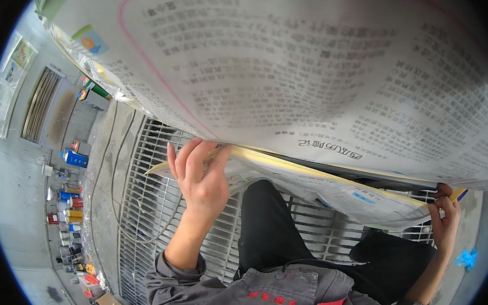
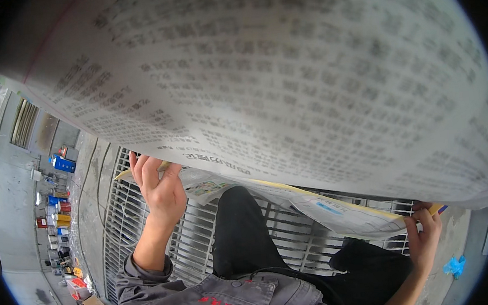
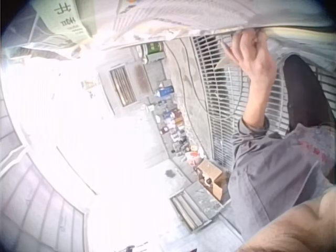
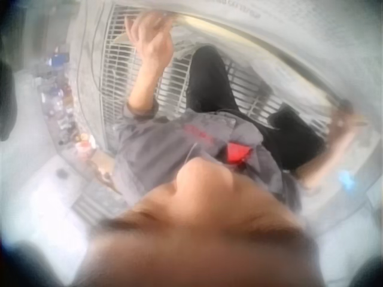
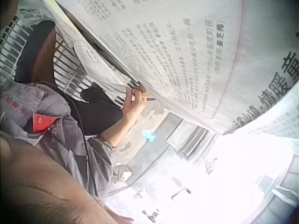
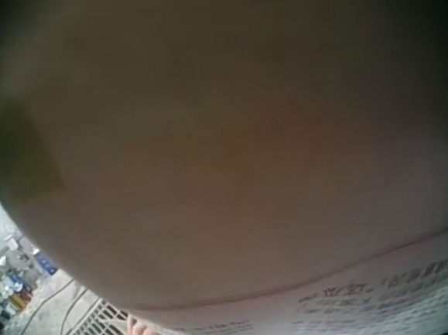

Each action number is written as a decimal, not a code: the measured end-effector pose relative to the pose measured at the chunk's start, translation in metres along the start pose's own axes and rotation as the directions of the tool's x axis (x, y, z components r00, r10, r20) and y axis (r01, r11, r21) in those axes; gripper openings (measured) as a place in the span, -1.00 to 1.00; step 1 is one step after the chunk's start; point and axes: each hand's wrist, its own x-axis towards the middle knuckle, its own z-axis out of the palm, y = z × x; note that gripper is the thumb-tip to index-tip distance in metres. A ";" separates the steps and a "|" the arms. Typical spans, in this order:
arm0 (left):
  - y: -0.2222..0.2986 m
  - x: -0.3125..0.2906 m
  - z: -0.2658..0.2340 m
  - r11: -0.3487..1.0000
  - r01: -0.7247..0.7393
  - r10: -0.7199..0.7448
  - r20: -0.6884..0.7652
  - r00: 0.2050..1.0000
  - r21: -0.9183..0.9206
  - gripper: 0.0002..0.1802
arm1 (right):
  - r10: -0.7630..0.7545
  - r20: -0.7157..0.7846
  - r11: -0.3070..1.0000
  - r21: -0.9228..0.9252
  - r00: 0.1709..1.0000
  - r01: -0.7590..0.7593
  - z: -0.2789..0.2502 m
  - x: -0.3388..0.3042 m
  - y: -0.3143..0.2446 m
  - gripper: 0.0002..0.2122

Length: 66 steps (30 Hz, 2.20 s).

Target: The person tapes newspaper sheets over the front bumper of a white car using masking tape. They smooth the paper and apply tape along the edges to secure the coverage.

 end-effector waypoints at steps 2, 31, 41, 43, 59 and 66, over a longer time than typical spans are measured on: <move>0.002 -0.001 0.000 1.000 -0.006 0.006 0.011 1.000 0.005 -0.57 | -0.020 -0.012 1.000 -0.010 1.000 0.020 0.001 0.000 0.001 -0.83; 0.011 0.000 0.002 1.000 -0.016 0.015 0.042 0.999 0.014 -0.62 | -0.062 -0.108 0.985 -0.166 0.992 0.044 0.003 0.008 -0.003 -0.81; 0.023 0.006 0.000 0.999 -0.039 0.039 0.074 0.997 -0.003 -0.65 | -0.047 -0.081 0.990 -0.134 0.996 0.035 -0.001 0.010 -0.007 -0.80; 0.026 0.006 0.000 0.999 -0.041 0.042 0.073 0.996 -0.011 -0.64 | -0.050 -0.088 0.989 -0.144 0.995 0.037 -0.001 0.011 -0.006 -0.80; 0.038 0.007 0.001 0.987 -0.070 0.083 0.088 0.993 -0.142 -0.58 | -0.101 -0.193 0.977 -0.204 0.976 0.061 0.008 0.003 -0.007 -0.82; 0.040 0.008 0.003 0.986 -0.067 0.081 0.088 0.993 -0.152 -0.59 | -0.167 -0.282 0.958 -0.274 0.945 0.088 0.008 0.000 -0.007 -0.79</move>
